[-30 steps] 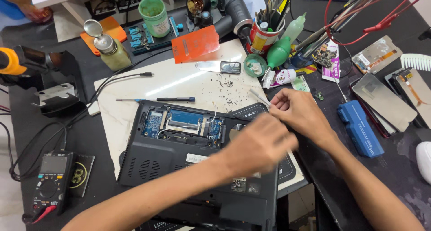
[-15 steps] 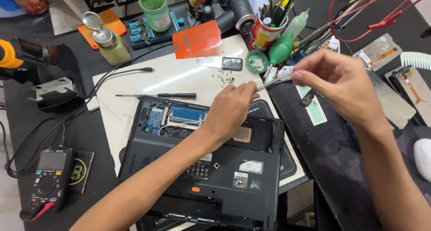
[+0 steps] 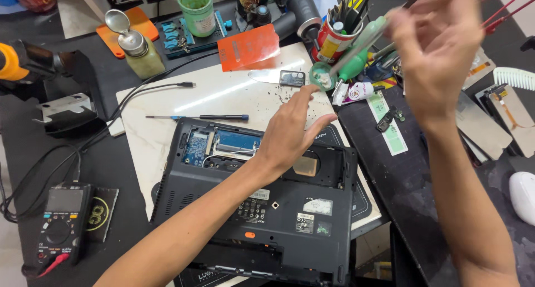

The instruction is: The person removes a keyboard from its packaging, closes a laptop, flips it over, and uses a screwdriver to remove several screws from the bottom casing before sliding out a drive.

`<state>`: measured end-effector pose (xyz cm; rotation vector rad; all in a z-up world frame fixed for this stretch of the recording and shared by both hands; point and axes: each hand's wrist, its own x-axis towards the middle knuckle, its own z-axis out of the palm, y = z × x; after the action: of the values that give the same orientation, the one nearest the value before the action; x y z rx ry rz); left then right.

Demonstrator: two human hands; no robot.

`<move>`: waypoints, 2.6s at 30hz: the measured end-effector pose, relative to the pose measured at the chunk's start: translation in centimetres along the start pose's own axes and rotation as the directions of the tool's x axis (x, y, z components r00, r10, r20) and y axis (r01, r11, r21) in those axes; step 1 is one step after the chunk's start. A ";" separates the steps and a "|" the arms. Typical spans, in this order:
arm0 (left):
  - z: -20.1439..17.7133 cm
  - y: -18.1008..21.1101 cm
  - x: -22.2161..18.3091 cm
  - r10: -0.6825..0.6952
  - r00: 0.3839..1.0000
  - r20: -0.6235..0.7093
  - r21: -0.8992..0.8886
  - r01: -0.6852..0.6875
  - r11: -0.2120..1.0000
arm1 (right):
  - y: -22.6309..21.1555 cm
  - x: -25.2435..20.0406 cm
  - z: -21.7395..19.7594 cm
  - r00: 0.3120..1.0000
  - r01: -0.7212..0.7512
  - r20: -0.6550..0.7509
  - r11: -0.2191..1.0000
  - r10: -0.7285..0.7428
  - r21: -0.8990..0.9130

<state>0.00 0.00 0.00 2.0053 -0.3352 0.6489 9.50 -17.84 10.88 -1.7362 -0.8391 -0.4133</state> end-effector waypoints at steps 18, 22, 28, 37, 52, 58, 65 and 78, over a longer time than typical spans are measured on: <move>-1.9 -9.0 4.2 -0.063 0.981 0.185 0.405 -0.018 0.914 | 8.6 2.9 0.6 0.956 0.269 0.008 0.866 -0.293 -0.422; -0.7 -10.3 4.7 -0.132 0.970 0.202 0.371 0.049 0.927 | 9.4 1.9 1.2 0.982 0.187 0.066 0.843 -0.178 -0.505; 0.1 -11.6 5.1 -0.125 0.966 0.227 0.492 -0.003 0.871 | 8.3 0.1 1.7 0.956 0.283 0.107 0.763 -0.273 -0.581; -1.4 -10.1 5.8 -0.040 0.992 0.123 0.456 -0.021 0.890 | 5.4 -2.9 3.9 0.955 0.242 0.265 0.860 -0.131 -0.450; -3.2 -2.3 2.8 -0.096 0.995 0.026 -0.169 0.099 0.981 | 3.5 -5.7 5.1 0.949 -0.270 0.237 0.927 0.209 0.261; -2.9 -3.5 2.1 -0.033 0.990 0.141 0.060 0.025 0.998 | 0.7 -2.1 2.2 0.980 -0.199 0.030 0.979 0.198 0.049; -2.3 -4.9 1.2 -0.154 0.983 0.097 0.012 0.153 0.988 | 2.9 1.6 -1.7 0.981 0.196 0.063 0.950 -0.186 -0.241; -2.3 -4.2 1.3 -0.166 0.984 0.059 -0.055 0.169 0.984 | 5.0 2.2 -1.0 0.911 0.412 0.226 0.742 -0.344 -0.529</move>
<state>2.38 4.05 -1.38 1.9715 -0.2121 0.4742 14.70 -18.69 9.24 -2.1483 -1.2555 -0.9252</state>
